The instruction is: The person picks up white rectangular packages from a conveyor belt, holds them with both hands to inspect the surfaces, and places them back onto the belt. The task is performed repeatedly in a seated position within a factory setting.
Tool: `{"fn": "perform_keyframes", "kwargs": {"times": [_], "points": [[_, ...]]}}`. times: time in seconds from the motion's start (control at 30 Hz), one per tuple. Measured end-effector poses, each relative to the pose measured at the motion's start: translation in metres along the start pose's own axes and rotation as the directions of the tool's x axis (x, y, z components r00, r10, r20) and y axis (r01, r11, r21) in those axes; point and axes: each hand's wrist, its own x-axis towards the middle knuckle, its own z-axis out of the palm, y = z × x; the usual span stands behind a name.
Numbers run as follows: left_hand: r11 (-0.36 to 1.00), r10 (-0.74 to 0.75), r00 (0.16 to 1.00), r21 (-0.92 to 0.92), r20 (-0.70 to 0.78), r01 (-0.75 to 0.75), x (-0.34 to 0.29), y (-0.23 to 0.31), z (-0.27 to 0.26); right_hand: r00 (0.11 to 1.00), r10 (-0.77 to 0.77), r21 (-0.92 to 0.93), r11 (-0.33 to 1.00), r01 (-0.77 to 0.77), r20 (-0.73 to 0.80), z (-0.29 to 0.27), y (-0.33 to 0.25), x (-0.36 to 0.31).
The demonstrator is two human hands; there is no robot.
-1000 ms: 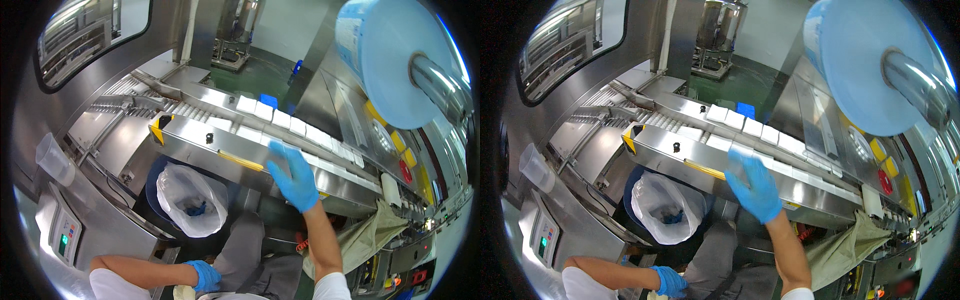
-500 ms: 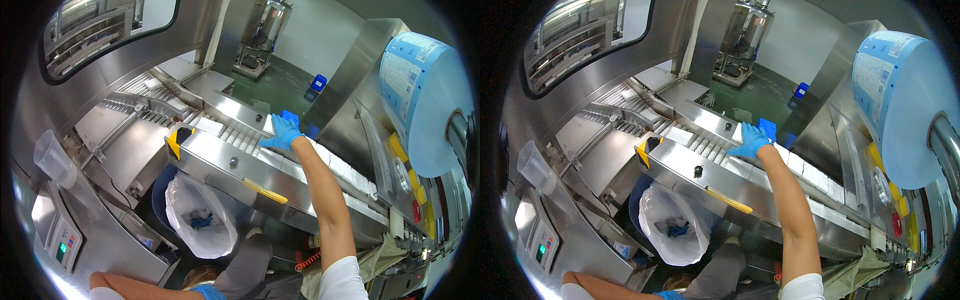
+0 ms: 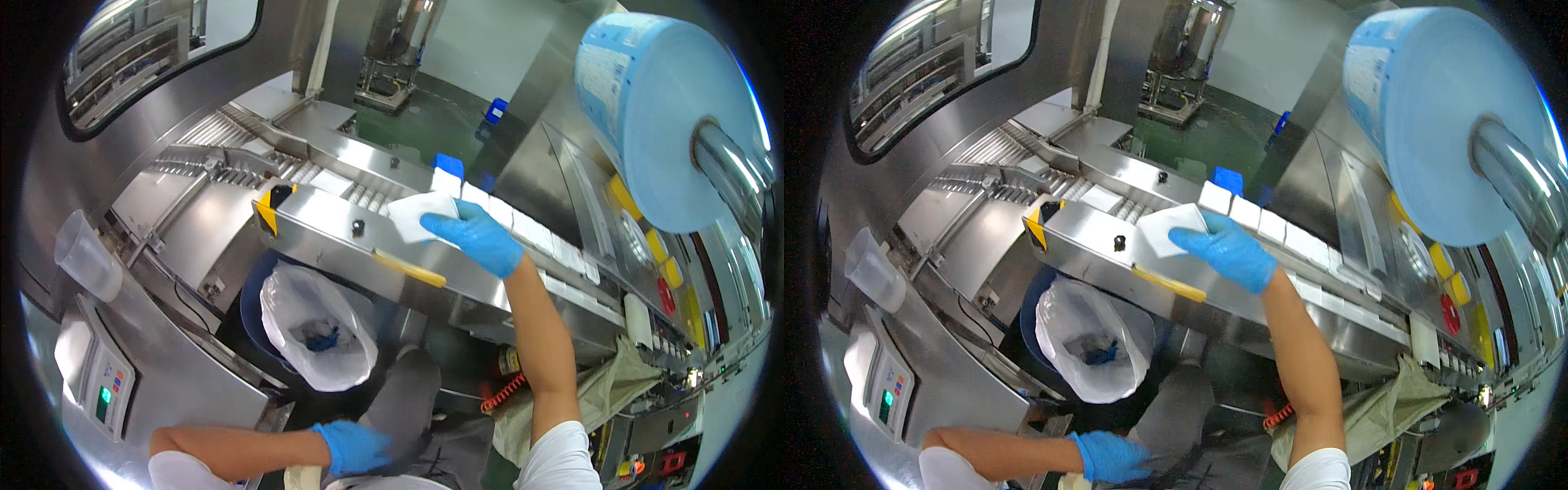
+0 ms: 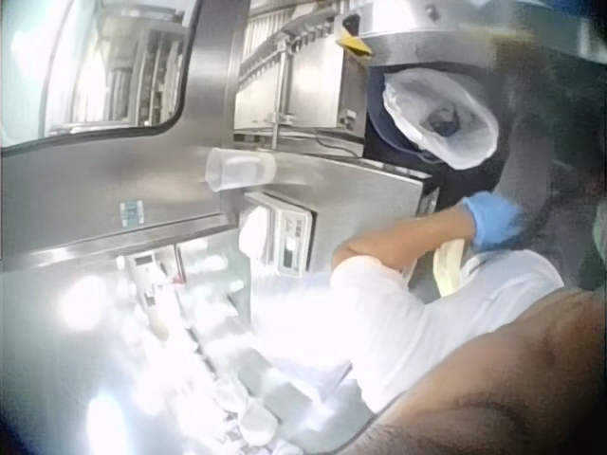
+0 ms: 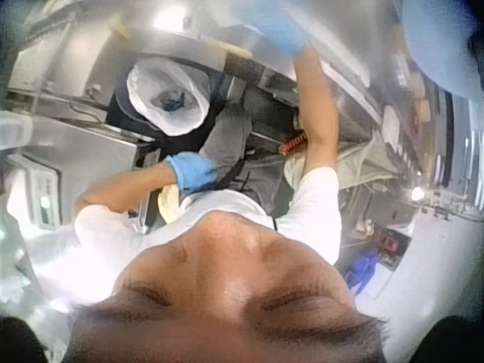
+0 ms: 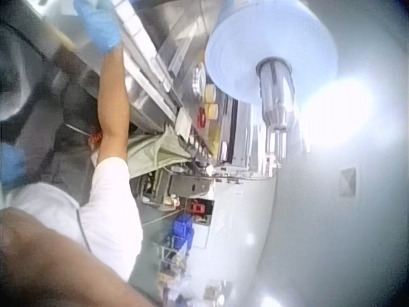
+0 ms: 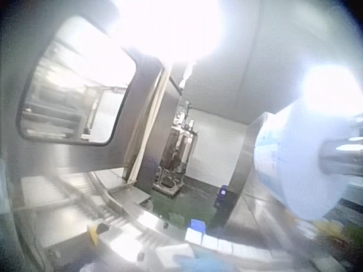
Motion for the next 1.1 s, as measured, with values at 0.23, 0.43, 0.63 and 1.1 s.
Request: {"fn": "perform_keyframes", "kwargs": {"times": [0.23, 0.43, 0.63, 1.1], "points": [[0.322, -0.400, 0.729, -0.830, -0.556, -0.456, -0.004, 0.047, -0.055, 0.987, 0.136, 0.319, 0.942, -0.104, -0.080, 0.073, 0.019, -0.158], [0.323, -0.402, 0.606, -0.726, -0.686, -0.607, -0.006, 0.064, -0.059, 0.944, 0.235, 0.330, 0.932, -0.152, -0.230, 0.127, 0.036, -0.234], [0.423, -0.407, 0.623, -0.742, -0.668, -0.520, -0.006, 0.057, -0.052, 0.903, 0.241, 0.295, 0.946, -0.136, -0.355, 0.144, 0.035, -0.251], [0.293, -0.482, 0.693, -0.844, -0.536, -0.450, -0.004, 0.061, -0.052, 0.822, 0.464, 0.599, 0.776, -0.197, -0.331, 0.154, 0.050, -0.251]]}}
